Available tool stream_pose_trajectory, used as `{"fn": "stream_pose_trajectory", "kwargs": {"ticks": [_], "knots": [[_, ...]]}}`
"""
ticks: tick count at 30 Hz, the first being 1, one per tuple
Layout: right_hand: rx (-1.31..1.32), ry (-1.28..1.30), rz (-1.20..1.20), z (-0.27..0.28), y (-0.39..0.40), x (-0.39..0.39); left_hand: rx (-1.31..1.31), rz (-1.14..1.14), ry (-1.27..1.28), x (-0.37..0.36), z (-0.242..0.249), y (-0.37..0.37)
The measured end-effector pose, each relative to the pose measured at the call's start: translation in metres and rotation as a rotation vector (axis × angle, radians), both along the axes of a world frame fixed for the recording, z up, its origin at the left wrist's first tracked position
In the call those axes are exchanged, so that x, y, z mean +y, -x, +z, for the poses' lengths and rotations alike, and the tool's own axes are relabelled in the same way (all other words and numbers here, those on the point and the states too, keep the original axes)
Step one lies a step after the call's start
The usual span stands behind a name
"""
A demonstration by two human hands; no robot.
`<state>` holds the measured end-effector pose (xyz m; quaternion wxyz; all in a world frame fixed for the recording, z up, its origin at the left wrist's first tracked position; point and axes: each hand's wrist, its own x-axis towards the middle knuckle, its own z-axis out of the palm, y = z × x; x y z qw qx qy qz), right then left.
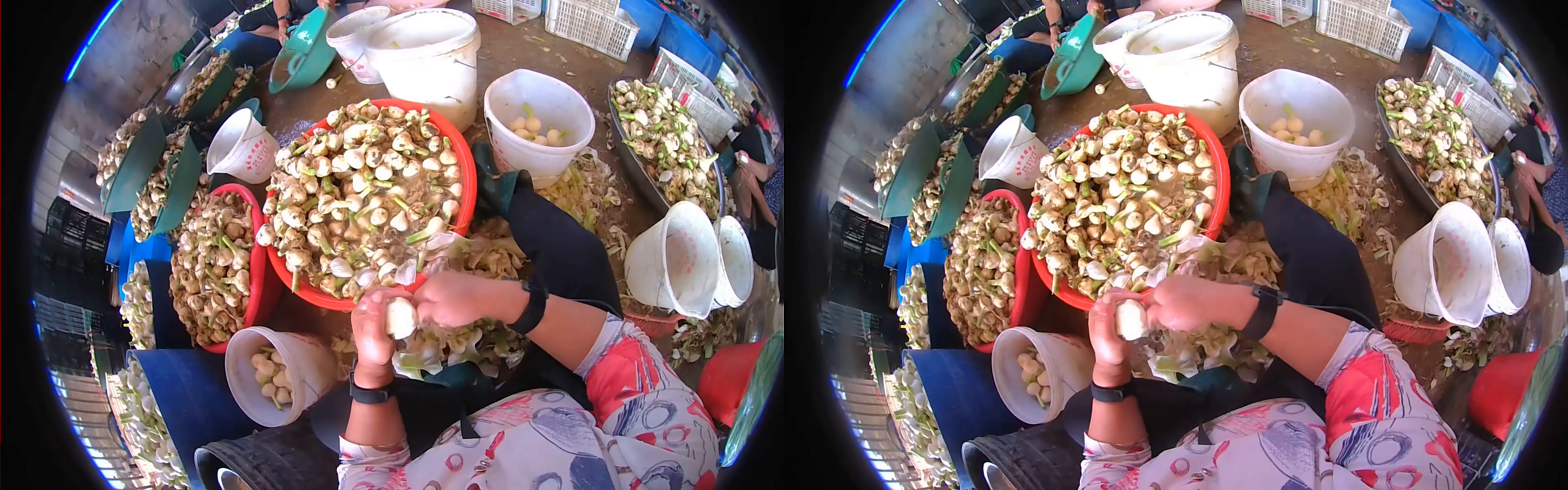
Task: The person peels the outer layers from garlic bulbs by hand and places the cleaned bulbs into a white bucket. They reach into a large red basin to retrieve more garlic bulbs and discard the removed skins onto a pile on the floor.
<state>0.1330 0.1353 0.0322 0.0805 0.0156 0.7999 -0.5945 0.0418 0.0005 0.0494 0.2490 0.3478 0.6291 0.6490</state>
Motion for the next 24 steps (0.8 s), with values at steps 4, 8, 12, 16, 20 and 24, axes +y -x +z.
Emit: {"fn": "stream_pose_trajectory", "kwargs": {"ticks": [4, 8, 12, 16, 20, 24], "knots": [[0.202, 0.131, -0.249, -0.006, 0.006, -0.007, -0.464, 0.088, -0.197, 0.001, -0.008, 0.009], [0.418, -0.077, -0.283, 0.010, 0.010, -0.003, -0.057, 0.102, 0.087, 0.002, 0.003, 0.011], [0.361, -0.243, -0.171, 0.013, 0.015, 0.008, 0.050, 0.050, 0.073, 0.005, -0.013, 0.017], [0.254, -0.142, -0.204, 0.021, 0.014, 0.007, -0.212, 0.044, -0.037, 0.009, -0.016, 0.012], [0.027, 0.094, -0.196, -0.019, -0.001, 0.006, -0.940, -0.038, -0.550, 0.003, -0.017, 0.036], [-0.089, -0.643, -0.289, -0.035, 0.004, 0.004, -1.198, -0.050, -0.541, 0.002, -0.008, 0.032]]}}
